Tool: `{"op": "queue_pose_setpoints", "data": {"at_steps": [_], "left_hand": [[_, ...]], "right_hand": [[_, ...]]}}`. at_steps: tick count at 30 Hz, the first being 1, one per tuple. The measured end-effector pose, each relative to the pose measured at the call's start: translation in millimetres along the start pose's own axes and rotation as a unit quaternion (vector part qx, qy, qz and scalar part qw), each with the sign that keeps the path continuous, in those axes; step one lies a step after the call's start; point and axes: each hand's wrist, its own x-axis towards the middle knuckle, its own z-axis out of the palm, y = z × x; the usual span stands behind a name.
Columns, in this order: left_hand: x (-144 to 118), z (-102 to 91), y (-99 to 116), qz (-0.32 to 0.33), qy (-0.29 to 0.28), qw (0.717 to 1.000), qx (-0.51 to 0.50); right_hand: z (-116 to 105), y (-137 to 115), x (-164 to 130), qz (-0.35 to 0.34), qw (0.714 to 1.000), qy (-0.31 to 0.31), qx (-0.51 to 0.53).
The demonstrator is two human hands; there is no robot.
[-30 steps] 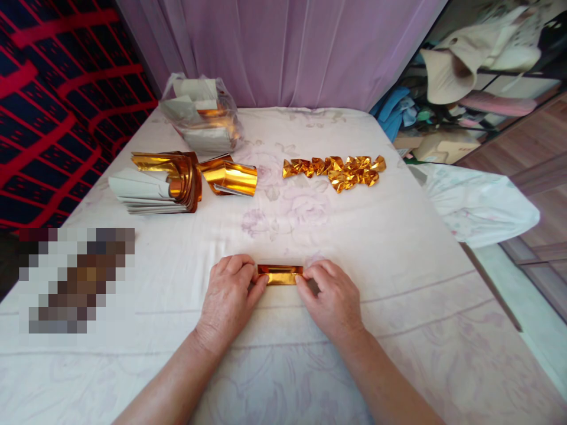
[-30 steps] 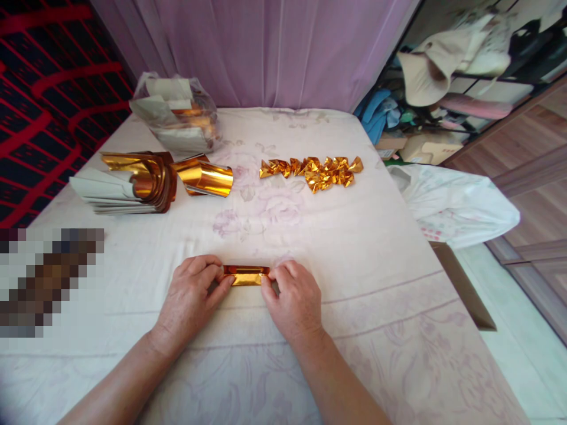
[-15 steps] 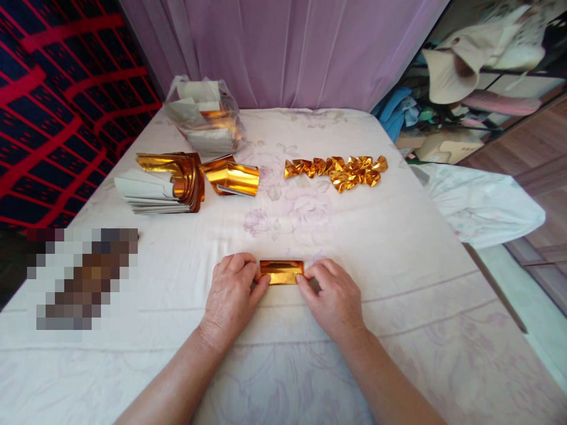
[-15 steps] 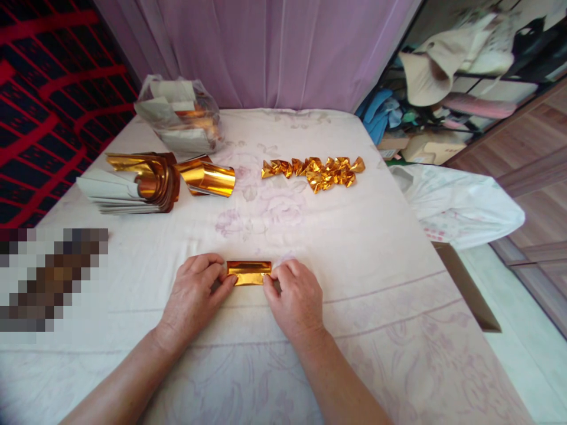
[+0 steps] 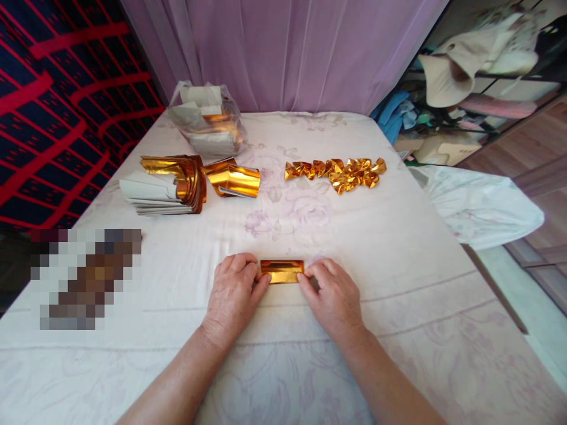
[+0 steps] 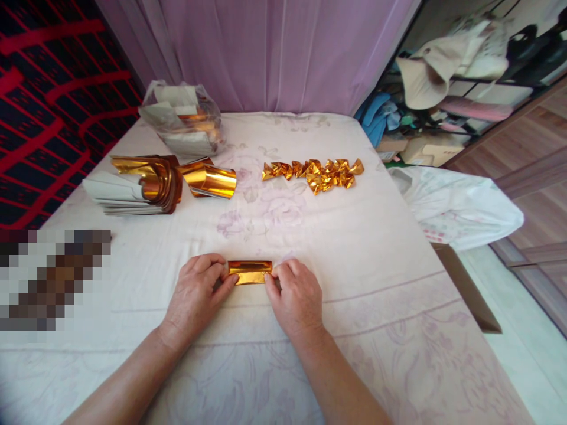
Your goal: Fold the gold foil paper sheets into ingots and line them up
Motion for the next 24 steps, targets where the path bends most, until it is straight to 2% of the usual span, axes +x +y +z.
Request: {"op": "queue_pose_setpoints", "data": {"at_steps": [6, 13, 19, 24], "left_hand": [[0.3, -0.1, 1.5, -0.009, 0.0, 1.0, 0.0], [-0.7, 1.8, -0.5, 0.021, -0.007, 1.0, -0.002], [-0.9, 2.9, 2.4, 0.01, -0.021, 1.0, 0.014], [-0.8, 4.3, 4.3, 0.003, -0.022, 1.0, 0.018]], "right_hand": [[-0.5, -2.3, -0.9, -0.001, 1.0, -0.004, 0.019], [-0.1, -1.8, -0.4, -0.03, 0.999, -0.017, 0.012], [-3.1, -8.9, 1.6, -0.012, 0.999, -0.035, -0.009], [-4.3, -21.6, 6.7, 0.017, 0.995, -0.063, -0.077]]}}
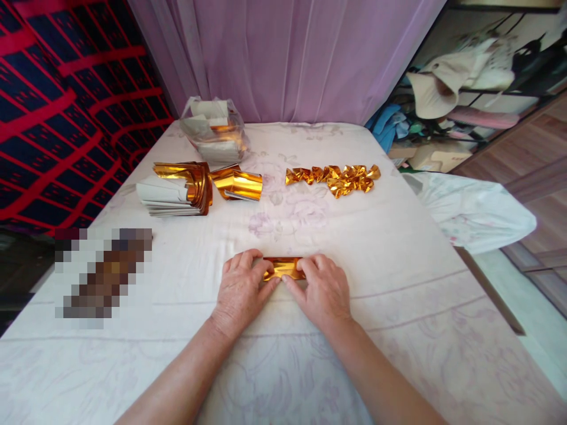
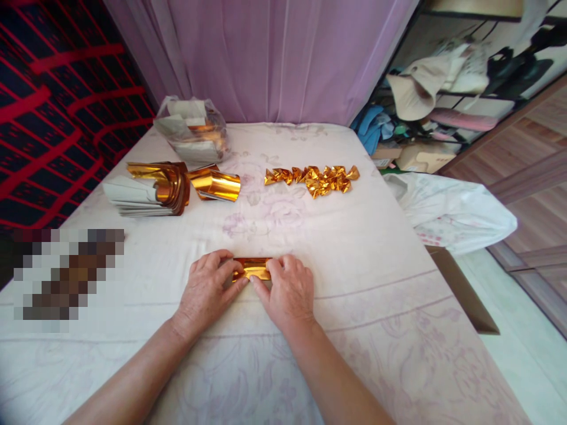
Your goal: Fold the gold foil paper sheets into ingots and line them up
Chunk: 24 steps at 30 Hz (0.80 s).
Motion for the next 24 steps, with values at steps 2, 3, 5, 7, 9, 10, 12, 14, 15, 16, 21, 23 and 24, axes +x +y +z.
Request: {"op": "queue_pose_setpoints", "data": {"at_steps": [2, 3, 5, 7, 9, 10, 12, 14, 15, 16, 21, 23, 24], "left_hand": [[0.1, 0.0, -0.3, -0.008, -0.003, 1.0, -0.004], [0.1, 0.0, -0.6, -0.012, -0.004, 1.0, -0.007], [0.1, -0.2, -1.2, -0.019, -0.007, 1.0, -0.013], [0.2, -0.4, -1.8, -0.025, -0.009, 0.999, -0.019], [0.6, -0.7, -2.2, -0.03, -0.009, 0.999, -0.024], [1.0, -1.0, -2.1, -0.033, -0.01, 0.999, -0.025], [2.3, -1.9, -0.7, -0.041, -0.013, 0.999, -0.025], [4.4, -2.7, 3.4, -0.051, -0.015, 0.998, -0.02], [5.6, -2.8, 6.5, -0.058, -0.014, 0.998, -0.013], [6.9, -2.4, 10.3, -0.066, -0.011, 0.998, -0.004], [11.5, 4.5, 30.6, -0.117, 0.001, 0.99, 0.076], [11.4, 6.7, 33.8, -0.13, 0.003, 0.988, 0.078], [10.9, 7.1, 33.6, -0.134, 0.003, 0.989, 0.068]], "right_hand": [[0.0, -2.5, 1.1, 0.013, 1.0, -0.01, -0.014], [0.5, -2.3, 1.2, 0.017, 1.0, -0.013, -0.011], [2.5, 1.8, 0.5, 0.017, 1.0, -0.014, 0.014], [5.5, 10.2, -0.7, 0.005, 0.998, -0.009, 0.059], [8.8, 20.7, -1.6, -0.023, 0.993, 0.002, 0.118], [10.4, 25.6, -1.7, -0.041, 0.988, 0.005, 0.148], [13.2, 33.0, -1.5, -0.062, 0.981, 0.006, 0.186], [15.3, 36.1, -1.2, -0.063, 0.98, 0.011, 0.191], [16.1, 36.2, -1.2, -0.061, 0.981, 0.015, 0.186], [16.8, 35.7, -1.2, -0.059, 0.982, 0.019, 0.179], [18.6, 32.4, -1.9, -0.058, 0.986, 0.031, 0.153], [18.9, 32.7, -1.5, -0.059, 0.986, 0.03, 0.152], [19.1, 33.1, -1.3, -0.06, 0.986, 0.029, 0.152]]}}
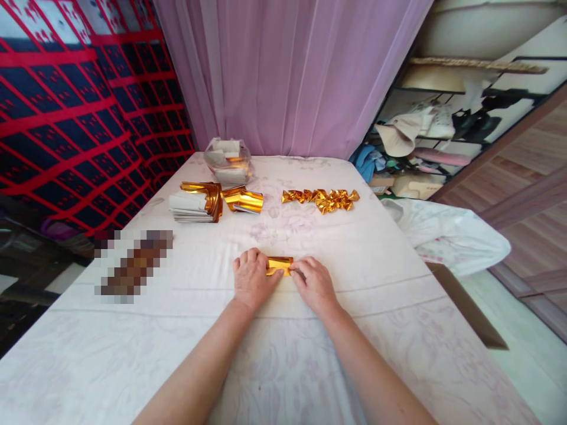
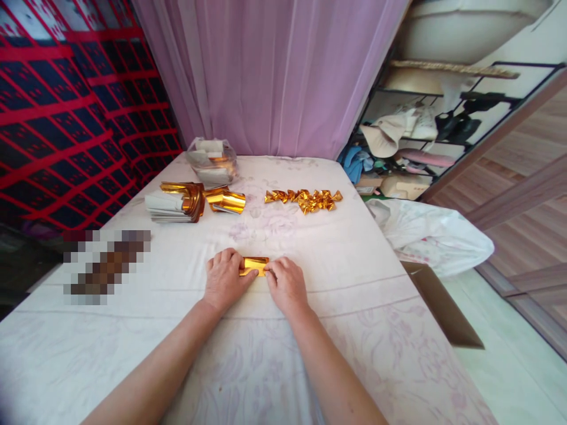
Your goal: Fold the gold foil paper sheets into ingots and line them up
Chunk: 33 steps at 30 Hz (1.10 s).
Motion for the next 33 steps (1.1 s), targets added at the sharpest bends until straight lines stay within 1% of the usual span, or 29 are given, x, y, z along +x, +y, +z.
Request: {"op": "queue_pose_setpoints", "data": {"at_steps": [3, 9, 13, 16, 19, 21, 22, 24, 26, 29, 33], "left_hand": [[0.1, -1.3, -7.6, 0.004, -0.016, 0.999, -0.042], [3.5, -8.2, -32.1, 0.027, -0.04, 0.996, -0.075], [4.1, -9.1, -38.4, 0.043, -0.044, 0.995, -0.083], [3.9, -7.4, -38.1, 0.04, -0.04, 0.995, -0.083], [3.9, -5.7, -36.8, 0.035, -0.036, 0.995, -0.083], [4.1, -5.1, -36.3, 0.034, -0.036, 0.996, -0.08], [4.2, -5.0, -36.2, 0.034, -0.036, 0.996, -0.078], [4.5, -5.2, -36.4, 0.033, -0.037, 0.996, -0.074], [4.7, -5.9, -36.7, 0.034, -0.037, 0.996, -0.07], [4.8, -7.6, -37.0, 0.039, -0.039, 0.996, -0.066], [4.7, -9.7, -36.3, 0.043, -0.041, 0.996, -0.061]], "right_hand": [[0.2, 1.3, 0.7, 0.002, 1.0, -0.005, -0.005], [-0.5, 0.0, 2.5, 0.012, 0.999, -0.026, -0.023], [-5.4, -4.4, 3.5, 0.015, 0.999, -0.028, -0.039], [-10.6, -13.9, -1.1, 0.02, 0.998, -0.023, -0.058], [-12.1, -30.9, -10.5, -0.008, 0.995, -0.015, -0.102], [-9.4, -43.8, -15.6, -0.047, 0.989, -0.044, -0.13], [-7.3, -49.6, -17.0, -0.053, 0.987, -0.068, -0.135], [-3.3, -58.1, -17.6, -0.035, 0.983, -0.115, -0.14], [-1.1, -61.0, -16.4, -0.013, 0.979, -0.146, -0.143], [-3.0, -55.9, -15.8, 0.021, 0.975, -0.161, -0.151], [-8.8, -44.9, -20.1, 0.093, 0.967, -0.163, -0.171]]}}
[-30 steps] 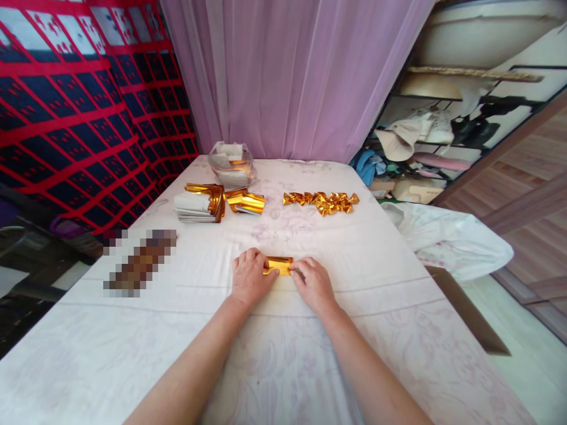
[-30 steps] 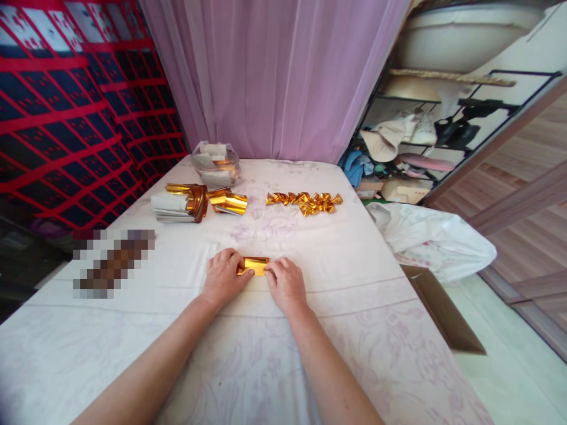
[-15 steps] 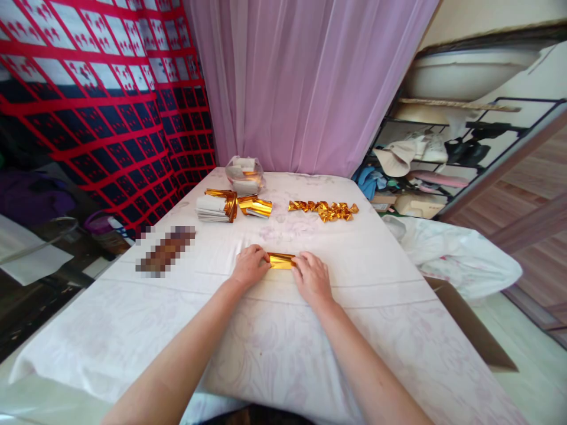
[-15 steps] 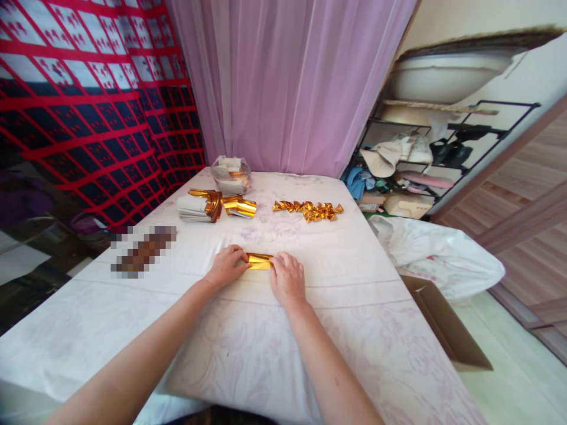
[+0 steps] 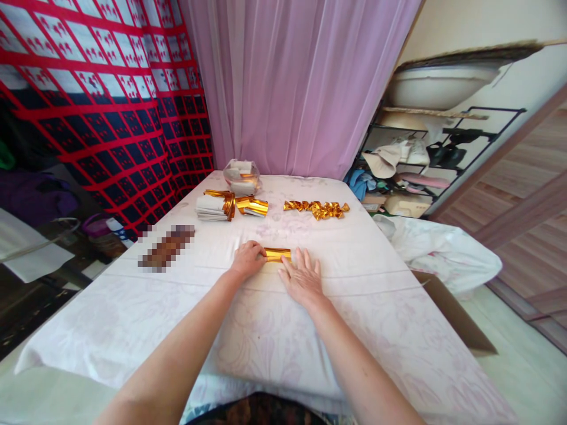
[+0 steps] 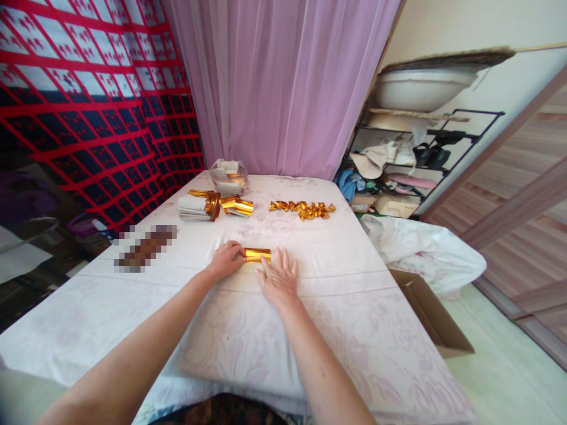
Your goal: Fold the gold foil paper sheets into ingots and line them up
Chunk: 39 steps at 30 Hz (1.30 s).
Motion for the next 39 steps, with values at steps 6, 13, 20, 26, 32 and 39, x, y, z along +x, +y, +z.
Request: {"op": "queue_pose_setpoints", "data": {"at_steps": [6, 13, 20, 26, 32, 39], "left_hand": [[0.9, -0.9, 1.1, -0.005, 0.004, 1.0, 0.016], [-6.9, -3.6, 16.0, -0.01, 0.032, 0.998, 0.058], [-35.7, 4.5, 39.4, 0.134, 0.003, 0.987, 0.084], [-43.3, 15.4, 25.9, 0.168, -0.03, 0.981, 0.096], [-46.8, 11.5, 1.5, 0.171, -0.023, 0.979, 0.11], [-46.4, -0.8, -7.4, 0.153, -0.047, 0.983, 0.09]], "right_hand": [[0.9, 3.1, -5.6, 0.035, 0.999, 0.005, 0.001], [2.6, 3.9, -6.0, 0.024, 0.999, 0.014, 0.017], [1.7, 4.7, -5.9, 0.015, 1.0, 0.011, 0.025], [0.9, 2.7, -7.7, 0.025, 0.999, 0.023, 0.022], [1.1, 2.7, -9.6, 0.031, 0.999, 0.032, 0.021], [4.0, 5.8, -10.5, 0.023, 0.999, 0.037, 0.03]]}}
